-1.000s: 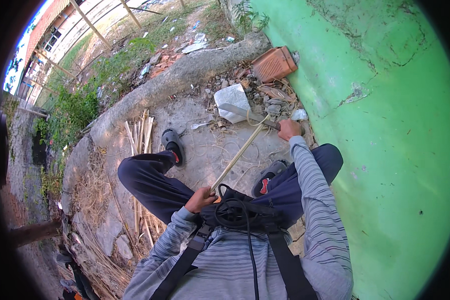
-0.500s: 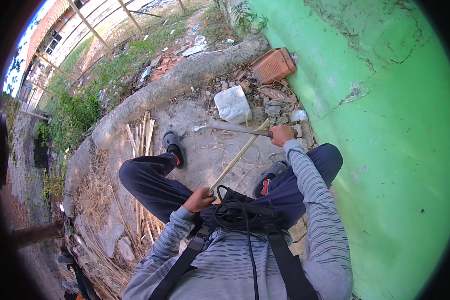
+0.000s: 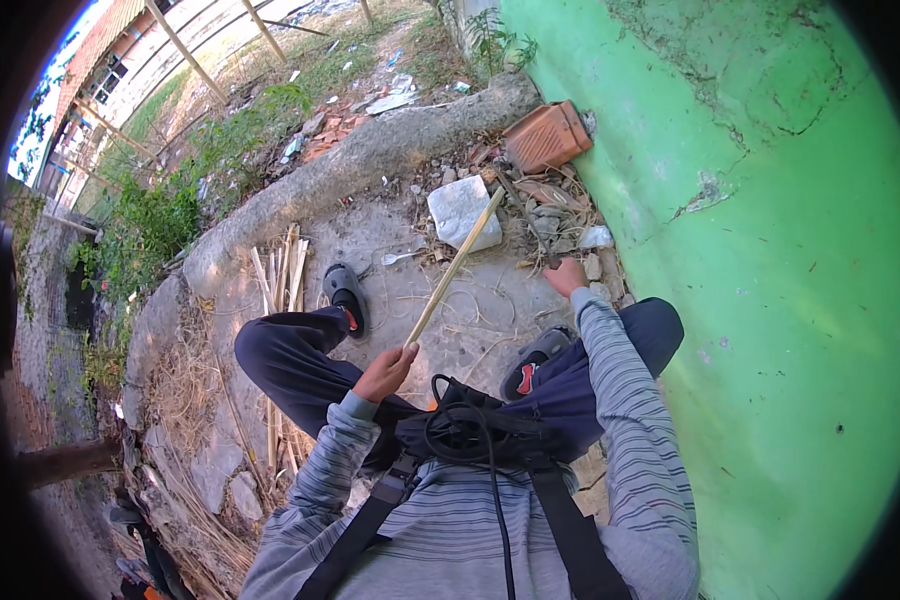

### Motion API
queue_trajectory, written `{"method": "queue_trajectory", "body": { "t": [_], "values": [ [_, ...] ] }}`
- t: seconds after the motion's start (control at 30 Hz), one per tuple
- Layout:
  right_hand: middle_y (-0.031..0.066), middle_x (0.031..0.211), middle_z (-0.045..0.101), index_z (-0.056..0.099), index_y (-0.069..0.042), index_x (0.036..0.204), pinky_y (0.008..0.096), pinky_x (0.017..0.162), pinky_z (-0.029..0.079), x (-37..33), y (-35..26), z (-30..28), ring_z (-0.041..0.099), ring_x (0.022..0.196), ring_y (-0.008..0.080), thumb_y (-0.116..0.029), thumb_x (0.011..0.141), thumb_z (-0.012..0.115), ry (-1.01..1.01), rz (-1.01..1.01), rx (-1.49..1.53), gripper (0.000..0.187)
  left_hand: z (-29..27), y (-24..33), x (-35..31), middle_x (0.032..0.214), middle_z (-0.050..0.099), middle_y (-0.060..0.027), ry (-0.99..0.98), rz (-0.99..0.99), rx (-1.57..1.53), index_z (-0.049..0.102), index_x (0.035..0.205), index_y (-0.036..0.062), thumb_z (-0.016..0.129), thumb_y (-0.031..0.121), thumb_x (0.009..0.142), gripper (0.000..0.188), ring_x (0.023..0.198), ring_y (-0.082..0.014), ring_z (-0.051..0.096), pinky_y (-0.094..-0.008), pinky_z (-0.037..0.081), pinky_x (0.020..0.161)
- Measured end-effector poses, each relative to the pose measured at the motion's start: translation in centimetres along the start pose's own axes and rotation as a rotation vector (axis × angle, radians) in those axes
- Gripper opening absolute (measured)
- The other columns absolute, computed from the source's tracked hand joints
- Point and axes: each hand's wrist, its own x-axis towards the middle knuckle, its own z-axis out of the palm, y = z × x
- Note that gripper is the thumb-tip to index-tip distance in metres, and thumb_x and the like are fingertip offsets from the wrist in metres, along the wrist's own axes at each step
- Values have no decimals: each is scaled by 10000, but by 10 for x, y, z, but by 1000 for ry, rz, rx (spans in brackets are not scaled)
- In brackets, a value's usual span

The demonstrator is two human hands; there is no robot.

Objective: The person uses a large blade to shave and thin down a long bamboo stick, holding it with one hand and scraping the blade along its length to remove layers.

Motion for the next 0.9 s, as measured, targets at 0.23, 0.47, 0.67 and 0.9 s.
{"method": "queue_trajectory", "body": {
  "t": [0.23,0.47,0.67,0.9],
  "values": [
    [75,610,628,646,6,696,347,454,442,-67,-43,61,563,452,161,-266,806,786,-585,431,657,325,-31,22,43,606,363,77,97,-74,-303,500,832,121,420,507,1073,461,466,-48,319,-264,268,423],
    [106,627,654,665,20,695,358,480,474,-85,-66,61,608,473,182,-319,805,796,-461,278,433,380,-22,-11,64,592,310,75,126,-198,-696,439,781,156,403,486,1081,447,445,-63,284,-266,240,414],
    [191,702,699,693,13,757,436,632,536,-87,-65,62,705,666,340,-326,776,774,-96,136,323,349,5,-5,75,589,319,55,110,-261,-667,392,719,167,394,486,1075,478,409,-72,226,-277,194,384],
    [170,796,715,741,-99,871,478,721,558,-115,-117,36,711,789,386,-323,790,722,-149,-205,156,240,44,-21,86,582,312,68,71,-300,-533,402,709,179,500,524,1032,482,432,-63,236,-285,196,390]
  ]
}}
